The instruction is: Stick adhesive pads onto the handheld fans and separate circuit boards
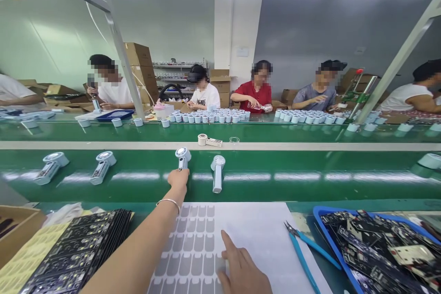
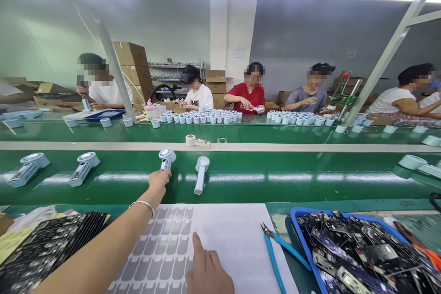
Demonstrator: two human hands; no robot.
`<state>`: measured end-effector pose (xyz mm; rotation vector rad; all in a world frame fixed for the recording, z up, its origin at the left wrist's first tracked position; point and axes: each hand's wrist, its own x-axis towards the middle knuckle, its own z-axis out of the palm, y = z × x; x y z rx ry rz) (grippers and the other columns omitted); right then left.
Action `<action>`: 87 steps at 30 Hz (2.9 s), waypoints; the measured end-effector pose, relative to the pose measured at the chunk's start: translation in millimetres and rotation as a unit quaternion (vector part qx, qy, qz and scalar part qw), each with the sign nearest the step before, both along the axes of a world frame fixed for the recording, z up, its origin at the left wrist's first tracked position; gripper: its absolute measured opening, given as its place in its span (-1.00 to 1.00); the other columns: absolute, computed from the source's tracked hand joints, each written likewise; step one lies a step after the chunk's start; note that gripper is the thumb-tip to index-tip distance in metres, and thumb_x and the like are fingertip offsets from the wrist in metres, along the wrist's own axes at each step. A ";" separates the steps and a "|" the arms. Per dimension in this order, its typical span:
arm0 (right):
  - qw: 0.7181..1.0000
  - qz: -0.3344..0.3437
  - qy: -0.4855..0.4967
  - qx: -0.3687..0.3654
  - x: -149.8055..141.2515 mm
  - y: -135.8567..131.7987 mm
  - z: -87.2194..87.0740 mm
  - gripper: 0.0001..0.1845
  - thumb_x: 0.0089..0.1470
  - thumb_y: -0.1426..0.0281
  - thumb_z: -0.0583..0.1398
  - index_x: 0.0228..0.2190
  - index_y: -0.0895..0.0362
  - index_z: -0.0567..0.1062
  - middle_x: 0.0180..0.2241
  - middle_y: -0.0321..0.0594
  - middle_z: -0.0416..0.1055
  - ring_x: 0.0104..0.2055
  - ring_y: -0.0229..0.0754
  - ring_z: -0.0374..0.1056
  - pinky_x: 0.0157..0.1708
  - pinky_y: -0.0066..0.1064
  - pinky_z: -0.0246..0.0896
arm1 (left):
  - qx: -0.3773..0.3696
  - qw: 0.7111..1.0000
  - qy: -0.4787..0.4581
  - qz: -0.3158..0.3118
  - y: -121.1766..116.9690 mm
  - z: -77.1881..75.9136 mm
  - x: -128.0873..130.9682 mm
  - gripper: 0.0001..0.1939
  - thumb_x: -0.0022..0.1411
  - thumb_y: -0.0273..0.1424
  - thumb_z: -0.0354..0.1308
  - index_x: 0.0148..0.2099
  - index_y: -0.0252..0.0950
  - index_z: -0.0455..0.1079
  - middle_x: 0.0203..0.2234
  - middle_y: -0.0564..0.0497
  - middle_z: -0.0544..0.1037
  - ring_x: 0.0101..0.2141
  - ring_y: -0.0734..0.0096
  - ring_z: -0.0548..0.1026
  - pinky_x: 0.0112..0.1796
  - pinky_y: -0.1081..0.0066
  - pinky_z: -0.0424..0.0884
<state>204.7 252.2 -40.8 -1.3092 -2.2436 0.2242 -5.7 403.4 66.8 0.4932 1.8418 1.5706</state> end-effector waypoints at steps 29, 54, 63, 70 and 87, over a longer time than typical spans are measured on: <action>0.753 0.118 0.491 -0.422 -39.2 -90.0 108.7 -0.46 -0.24 0.46 0.35 -0.12 0.05 0.44 -0.53 -0.32 0.61 0.17 0.03 0.41 0.08 -0.22 0.35 | 0.069 0.845 -0.526 0.071 -253.3 22.9 54.3 -0.91 0.29 -0.56 0.15 -0.31 -0.36 0.37 -0.57 0.02 0.48 -0.67 0.59 0.43 -0.65 0.61 0.41; 0.759 0.076 0.485 -0.427 -57.2 -93.5 122.5 -0.54 -0.24 0.43 0.33 -0.19 0.09 0.46 -0.52 -0.30 0.62 0.06 0.05 0.50 -0.07 -0.24 0.48 | 0.081 0.823 -0.556 0.084 -257.7 23.2 47.5 -0.88 0.36 -0.49 0.08 -0.29 -0.30 0.28 -0.61 0.06 0.42 -0.66 0.60 0.44 -0.60 0.62 0.45; 0.804 0.094 0.445 -0.384 -55.6 -94.2 113.1 -0.57 -0.15 0.41 0.33 -0.15 0.04 0.49 -0.49 -0.35 0.61 -0.12 -0.01 0.57 -0.04 -0.23 0.46 | 0.080 0.824 -0.556 0.073 -256.1 19.2 49.0 -0.86 0.31 -0.44 0.17 -0.33 -0.25 0.30 -0.59 0.09 0.42 -0.61 0.59 0.45 -0.55 0.64 0.45; 0.909 0.089 0.360 -0.188 -57.2 -96.6 104.8 -0.28 -0.20 0.37 0.47 0.04 -0.07 0.44 -0.14 -0.20 0.57 -0.10 0.04 0.53 -0.27 -0.29 0.49 | 0.058 0.844 -0.527 0.077 -259.5 30.7 50.7 -0.84 0.34 -0.52 0.08 -0.34 -0.30 0.37 -0.58 0.05 0.45 -0.63 0.61 0.44 -0.55 0.65 0.45; 0.924 0.134 0.216 -0.286 -72.7 -89.6 54.5 -0.82 0.01 0.59 0.19 -0.47 0.06 0.48 -0.24 -0.22 0.43 -0.22 -0.07 0.49 -0.15 -0.24 0.40 | -0.011 0.978 -0.169 -0.123 -288.5 -1.6 5.1 -0.68 -0.10 -0.32 0.43 -0.23 -0.29 0.58 -0.29 -0.12 0.66 -0.15 0.05 0.58 -0.07 0.27 0.42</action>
